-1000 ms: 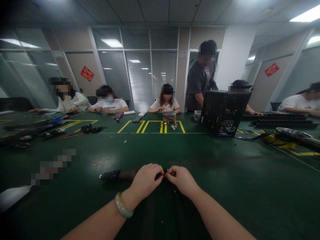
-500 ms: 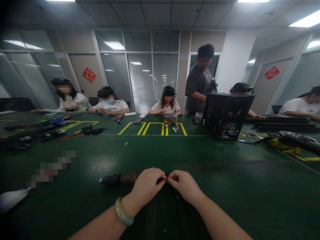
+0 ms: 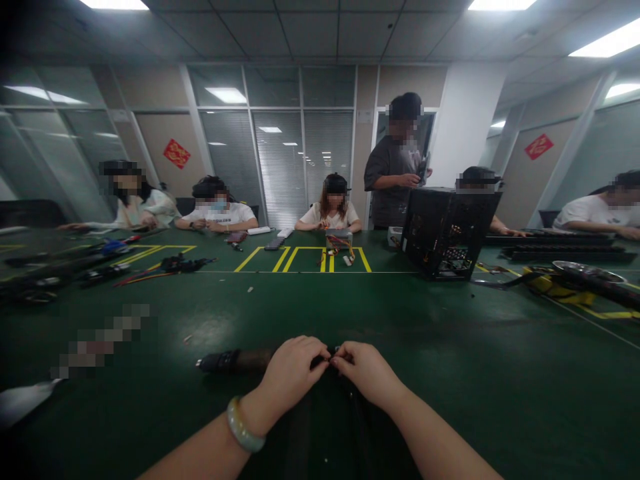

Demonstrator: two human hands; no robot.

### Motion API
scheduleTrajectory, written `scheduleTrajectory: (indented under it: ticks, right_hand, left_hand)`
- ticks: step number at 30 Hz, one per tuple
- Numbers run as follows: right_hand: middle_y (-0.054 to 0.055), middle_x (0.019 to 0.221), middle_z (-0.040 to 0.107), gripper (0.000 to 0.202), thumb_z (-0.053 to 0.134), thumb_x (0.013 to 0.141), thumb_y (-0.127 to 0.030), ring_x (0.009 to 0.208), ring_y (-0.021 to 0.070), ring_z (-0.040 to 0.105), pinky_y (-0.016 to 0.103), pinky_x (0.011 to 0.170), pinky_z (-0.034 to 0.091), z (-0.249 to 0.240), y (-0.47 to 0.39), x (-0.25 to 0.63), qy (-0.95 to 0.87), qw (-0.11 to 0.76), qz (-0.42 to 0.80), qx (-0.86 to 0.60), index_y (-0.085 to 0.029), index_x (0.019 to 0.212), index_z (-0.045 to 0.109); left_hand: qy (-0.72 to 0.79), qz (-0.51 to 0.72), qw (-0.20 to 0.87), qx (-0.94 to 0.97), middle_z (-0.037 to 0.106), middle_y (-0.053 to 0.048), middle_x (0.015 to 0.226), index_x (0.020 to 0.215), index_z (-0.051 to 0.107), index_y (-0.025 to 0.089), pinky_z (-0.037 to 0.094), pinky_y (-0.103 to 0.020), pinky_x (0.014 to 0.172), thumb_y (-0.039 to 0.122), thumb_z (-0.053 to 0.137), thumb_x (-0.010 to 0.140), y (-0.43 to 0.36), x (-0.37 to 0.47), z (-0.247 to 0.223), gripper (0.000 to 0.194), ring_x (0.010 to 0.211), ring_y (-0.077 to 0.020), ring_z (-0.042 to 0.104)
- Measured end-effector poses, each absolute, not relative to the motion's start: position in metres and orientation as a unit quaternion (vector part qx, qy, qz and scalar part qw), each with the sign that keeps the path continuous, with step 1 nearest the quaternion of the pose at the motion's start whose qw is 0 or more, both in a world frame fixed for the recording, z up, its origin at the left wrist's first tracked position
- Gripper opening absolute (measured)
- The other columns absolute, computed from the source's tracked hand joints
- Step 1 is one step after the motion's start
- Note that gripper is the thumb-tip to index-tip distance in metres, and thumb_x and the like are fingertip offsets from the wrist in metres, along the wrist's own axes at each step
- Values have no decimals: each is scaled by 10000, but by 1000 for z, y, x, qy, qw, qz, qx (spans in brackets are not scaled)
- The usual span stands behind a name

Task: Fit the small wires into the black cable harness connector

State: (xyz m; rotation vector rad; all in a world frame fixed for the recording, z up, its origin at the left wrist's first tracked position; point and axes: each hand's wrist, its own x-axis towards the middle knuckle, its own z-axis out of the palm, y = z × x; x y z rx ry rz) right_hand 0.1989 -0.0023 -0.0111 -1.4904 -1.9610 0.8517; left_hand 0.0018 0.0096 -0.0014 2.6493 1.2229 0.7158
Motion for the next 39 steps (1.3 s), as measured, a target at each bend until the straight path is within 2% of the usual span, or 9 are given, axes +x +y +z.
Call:
scheduleTrajectory:
  ticks: [5, 10, 17, 22, 28, 33, 39]
  right_hand:
    - [-14, 707, 676, 152, 572, 880, -292, 651, 143, 601, 213, 572, 378, -13, -2, 198, -726, 274, 304, -552, -189, 814, 662]
    - [-10, 701, 659, 138, 580, 865, -272, 639, 140, 581, 209, 556, 367, -13, -1, 197, -725, 275, 301, -555, -181, 798, 659]
    - [-14, 710, 657, 140, 579, 873, -278, 645, 139, 586, 213, 580, 378, -15, 0, 198, -729, 269, 312, -546, -180, 817, 662]
    - [-11, 733, 662, 153, 576, 881, -296, 666, 143, 595, 213, 592, 392, -15, -1, 200, -725, 272, 331, -540, -183, 837, 667]
    - [-6, 723, 661, 159, 576, 884, -303, 665, 149, 592, 216, 592, 399, -14, -1, 200, -722, 276, 332, -541, -181, 835, 666]
    - [2, 749, 674, 160, 575, 883, -301, 683, 153, 597, 212, 581, 390, -14, -1, 199, -721, 273, 329, -545, -177, 839, 668]
    - [-6, 734, 669, 143, 584, 870, -286, 663, 146, 586, 213, 581, 382, -14, -1, 199, -730, 275, 314, -542, -182, 829, 673]
  left_hand:
    - [427, 232, 63, 872, 642, 1, 934, 970, 605, 231, 407, -335, 796, 217, 592, 872, 10, 2, -4, 100, 885, -197, 572]
    - [423, 234, 58, 873, 630, -1, 897, 894, 589, 217, 405, -334, 798, 211, 613, 856, 10, 2, -5, 45, 873, -201, 566]
    - [396, 241, 64, 884, 632, 5, 940, 930, 600, 227, 404, -338, 829, 169, 576, 866, 8, 1, -1, 90, 898, -192, 560]
    - [417, 226, 63, 878, 624, -6, 902, 915, 588, 211, 411, -331, 786, 185, 557, 874, 7, 1, 1, 57, 879, -196, 562]
    - [409, 225, 65, 882, 624, -5, 918, 912, 593, 212, 406, -338, 809, 198, 555, 880, 6, 0, 2, 51, 889, -196, 561]
    - [413, 221, 65, 881, 620, 3, 954, 981, 582, 229, 403, -327, 818, 171, 565, 872, 5, 1, 4, 125, 910, -189, 558]
    - [415, 214, 58, 882, 613, 4, 903, 919, 575, 220, 396, -326, 803, 174, 579, 866, 4, 1, 5, 70, 884, -191, 558]
